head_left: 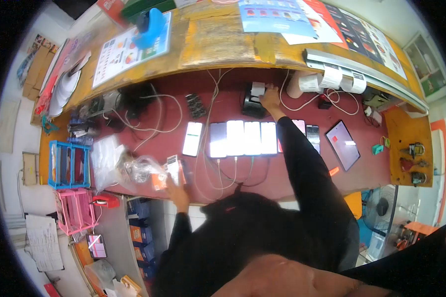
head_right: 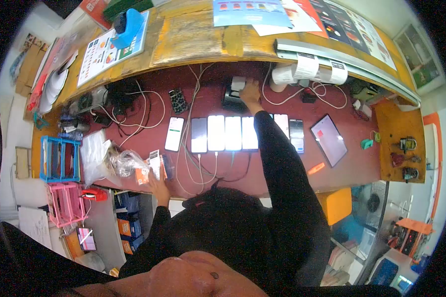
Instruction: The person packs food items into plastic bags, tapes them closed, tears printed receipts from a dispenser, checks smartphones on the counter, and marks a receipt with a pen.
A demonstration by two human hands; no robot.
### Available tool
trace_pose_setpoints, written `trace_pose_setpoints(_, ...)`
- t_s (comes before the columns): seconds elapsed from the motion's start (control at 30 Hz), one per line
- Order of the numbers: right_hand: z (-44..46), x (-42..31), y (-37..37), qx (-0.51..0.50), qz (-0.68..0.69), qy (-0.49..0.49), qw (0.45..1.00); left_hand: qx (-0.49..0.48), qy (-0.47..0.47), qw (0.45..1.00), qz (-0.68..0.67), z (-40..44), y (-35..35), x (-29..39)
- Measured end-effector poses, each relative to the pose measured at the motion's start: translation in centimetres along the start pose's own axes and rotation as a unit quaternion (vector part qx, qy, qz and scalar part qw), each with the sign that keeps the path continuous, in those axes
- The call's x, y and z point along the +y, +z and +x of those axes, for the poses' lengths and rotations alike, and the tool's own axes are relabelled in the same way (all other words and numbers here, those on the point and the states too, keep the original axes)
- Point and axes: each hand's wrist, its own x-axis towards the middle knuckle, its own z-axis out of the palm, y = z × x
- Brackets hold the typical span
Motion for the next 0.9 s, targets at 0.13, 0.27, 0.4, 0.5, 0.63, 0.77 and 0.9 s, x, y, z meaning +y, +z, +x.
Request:
trace_pose_setpoints(0.13,1.4,-0.9,-2.6,-0.136,0.008,-0.060,0.989,-0.001,-0.021,1.000,0.004,2.4,0.5,-1.1)
trace_pose_setpoints(0.27,1.7,0.2,-3.6,-0.114,0.291,-0.103,0.944,0.028,-0.005,0.999,-0.030,5.8,0.4,-2.3)
trace_pose_setpoints(0.4,0.3,0.5,-7.6,-0.171,-0.035,-0.260,0.950,0.049,-0.003,0.999,0.008,7.7,0.5,-2.0)
trace_pose_setpoints(0.5,-1.7,1.8,-6.6,-0.212,-0.197,-0.289,0.913,0.111,-0.023,0.993,0.024,8.4,-1.8,0.7)
trace_pose_setpoints(0.63,-7.9,-5.4,-10.8,-0.448,0.181,-0.277,0.831,0.164,0.079,0.942,-0.283,6.2,-6.4,8.1)
trace_pose_setpoints(0.77,-18.5,-10.2,-12.4,-0.339,0.352,-0.248,0.836,-0.102,0.083,0.754,-0.643,3.9,-3.5,15.0)
trace_pose_setpoints(0.9,-21.6,-5.0,-8.9,-0.182,0.358,-0.063,0.914,-0.143,0.074,0.782,-0.602,3.7,-1.7,15.3)
